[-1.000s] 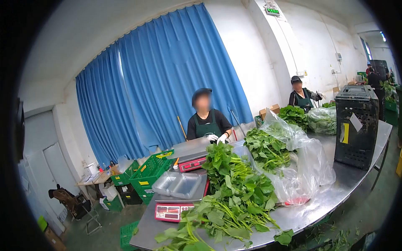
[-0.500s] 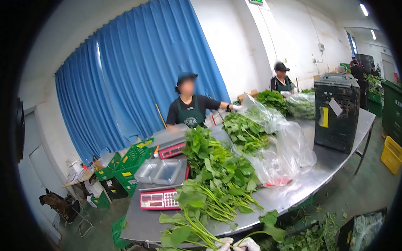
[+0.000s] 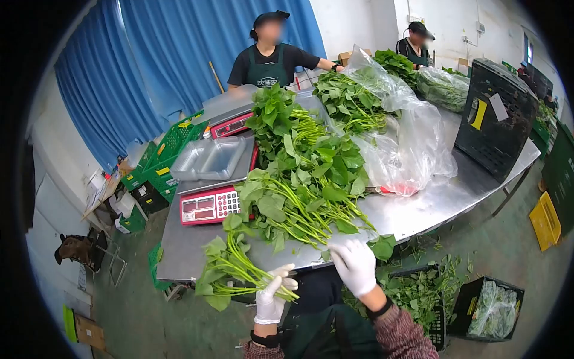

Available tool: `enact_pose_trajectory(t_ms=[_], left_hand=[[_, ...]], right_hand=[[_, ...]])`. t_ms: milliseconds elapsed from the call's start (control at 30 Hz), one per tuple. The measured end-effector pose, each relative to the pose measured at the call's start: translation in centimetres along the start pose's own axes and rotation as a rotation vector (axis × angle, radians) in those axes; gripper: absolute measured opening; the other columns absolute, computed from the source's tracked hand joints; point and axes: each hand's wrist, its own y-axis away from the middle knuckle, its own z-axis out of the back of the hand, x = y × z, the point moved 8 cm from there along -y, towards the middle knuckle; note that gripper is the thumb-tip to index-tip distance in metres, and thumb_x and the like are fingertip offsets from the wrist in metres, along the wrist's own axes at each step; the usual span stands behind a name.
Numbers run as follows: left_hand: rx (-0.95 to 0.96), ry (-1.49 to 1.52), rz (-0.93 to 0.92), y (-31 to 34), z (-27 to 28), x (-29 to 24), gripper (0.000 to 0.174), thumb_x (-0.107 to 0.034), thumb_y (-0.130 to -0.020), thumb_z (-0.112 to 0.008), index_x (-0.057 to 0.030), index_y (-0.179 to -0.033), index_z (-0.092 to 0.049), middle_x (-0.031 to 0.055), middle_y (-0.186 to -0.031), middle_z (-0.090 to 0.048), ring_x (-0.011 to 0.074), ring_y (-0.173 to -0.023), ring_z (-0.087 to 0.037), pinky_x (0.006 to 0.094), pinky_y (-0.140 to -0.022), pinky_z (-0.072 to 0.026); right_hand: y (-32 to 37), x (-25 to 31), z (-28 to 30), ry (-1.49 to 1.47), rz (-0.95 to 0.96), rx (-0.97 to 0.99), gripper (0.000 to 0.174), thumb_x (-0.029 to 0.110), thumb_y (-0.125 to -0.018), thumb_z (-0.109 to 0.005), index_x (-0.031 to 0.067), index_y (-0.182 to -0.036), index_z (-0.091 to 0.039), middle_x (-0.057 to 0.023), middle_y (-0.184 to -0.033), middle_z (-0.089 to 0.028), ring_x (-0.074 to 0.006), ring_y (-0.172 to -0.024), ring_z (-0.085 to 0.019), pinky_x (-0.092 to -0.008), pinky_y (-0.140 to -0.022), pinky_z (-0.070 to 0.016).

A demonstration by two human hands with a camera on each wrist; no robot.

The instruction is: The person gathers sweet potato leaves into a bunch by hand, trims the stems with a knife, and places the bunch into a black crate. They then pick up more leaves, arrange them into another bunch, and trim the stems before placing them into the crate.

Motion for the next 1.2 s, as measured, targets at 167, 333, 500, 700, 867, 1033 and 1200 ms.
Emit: enact_pose_trajectory(t_ms=[167, 333, 500, 700, 867, 1033, 1200], left_hand=[[0.038, -0.007, 0.031, -0.1, 1.3, 0.4, 0.022, -0.007, -0.086, -0.056, 0.0059, -0.103, -0.059, 0.0241, -0.110, -0.059, 0.0185, -0.069, -0.060, 0.0306, -0.064, -0.0505], [0.089, -0.016, 0.088, -0.3, 1.6, 0.9, 0.021, -0.006, -0.087, -0.053, 0.0065, -0.102, -0.059, 0.0242, -0.109, -0.059, 0.0151, -0.061, -0.054, 0.0280, -0.059, -0.0456], [0.055, -0.066, 0.117, 0.0, 1.4, 1.5, 0.021, -0.012, -0.090, -0.052, 0.0059, -0.095, -0.062, 0.0231, -0.103, -0.063, 0.0119, -0.054, -0.052, 0.0249, -0.052, -0.0421], [0.015, 0.075, 0.069, -0.2, 2.6, 1.6, 0.026, -0.017, -0.092, -0.051, 0.0064, -0.090, -0.064, 0.0221, -0.099, -0.064, 0.0130, -0.056, -0.057, 0.0236, -0.051, -0.0469], [-0.140, -0.065, 0.121, -0.6, 1.3, 3.0, 0.025, -0.014, -0.091, -0.053, 0.0064, -0.104, -0.061, 0.0171, -0.102, -0.065, 0.0128, -0.061, -0.059, 0.0233, -0.055, -0.0482], [-0.081, -0.138, 0.078, -1.1, 0.0, 4.1, 0.021, -0.008, -0.085, -0.060, 0.0057, -0.101, -0.062, 0.0089, -0.089, -0.065, 0.0108, -0.061, -0.058, 0.0214, -0.056, -0.0457], [-0.158, -0.124, 0.042, -0.7, -0.3, 4.5, 0.009, -0.005, -0.083, -0.062, 0.0021, -0.088, -0.063, 0.0085, -0.081, -0.065, 0.0115, -0.059, -0.055, 0.0225, -0.056, -0.0431]], right_hand=[[-2.3, -3.6, -9.1, 0.174, -0.092, 0.322, 0.011, 0.019, -0.075, -0.064, 0.0109, -0.083, -0.061, -0.0073, -0.076, -0.057, -0.0250, -0.073, -0.057, -0.0374, -0.064, -0.0433], [-3.2, -3.2, -9.5, 0.275, -0.033, 0.338, 0.014, 0.020, -0.073, -0.065, 0.0104, -0.079, -0.057, -0.0075, -0.074, -0.055, -0.0256, -0.071, -0.057, -0.0362, -0.066, -0.0432], [-2.9, -3.9, -9.4, 0.324, -0.005, 0.349, 0.011, 0.018, -0.073, -0.065, 0.0111, -0.079, -0.057, -0.0071, -0.071, -0.056, -0.0249, -0.070, -0.058, -0.0367, -0.063, -0.0436], [-3.0, -4.5, -4.3, -0.404, -0.438, 0.080, 0.006, 0.005, -0.079, -0.063, 0.0021, -0.083, -0.061, -0.0039, -0.072, -0.060, -0.0136, -0.063, -0.058, -0.0242, -0.058, -0.0462], [2.1, -2.4, -7.3, -0.998, -0.721, 0.308, 0.011, 0.009, -0.086, -0.061, 0.0017, -0.094, -0.059, 0.0004, -0.077, -0.060, -0.0064, -0.063, -0.054, -0.0206, -0.062, -0.0460], [4.6, 2.2, -5.1, -0.581, -0.416, 0.319, 0.014, 0.005, -0.080, -0.066, 0.0009, -0.092, -0.060, -0.0040, -0.073, -0.058, -0.0087, -0.059, -0.053, -0.0229, -0.056, -0.0450], [7.6, 0.4, -3.9, -0.929, -0.692, 0.050, 0.008, 0.000, -0.082, -0.060, 0.0009, -0.089, -0.055, -0.0046, -0.080, -0.060, -0.0084, -0.063, -0.056, -0.0210, -0.058, -0.0451]])
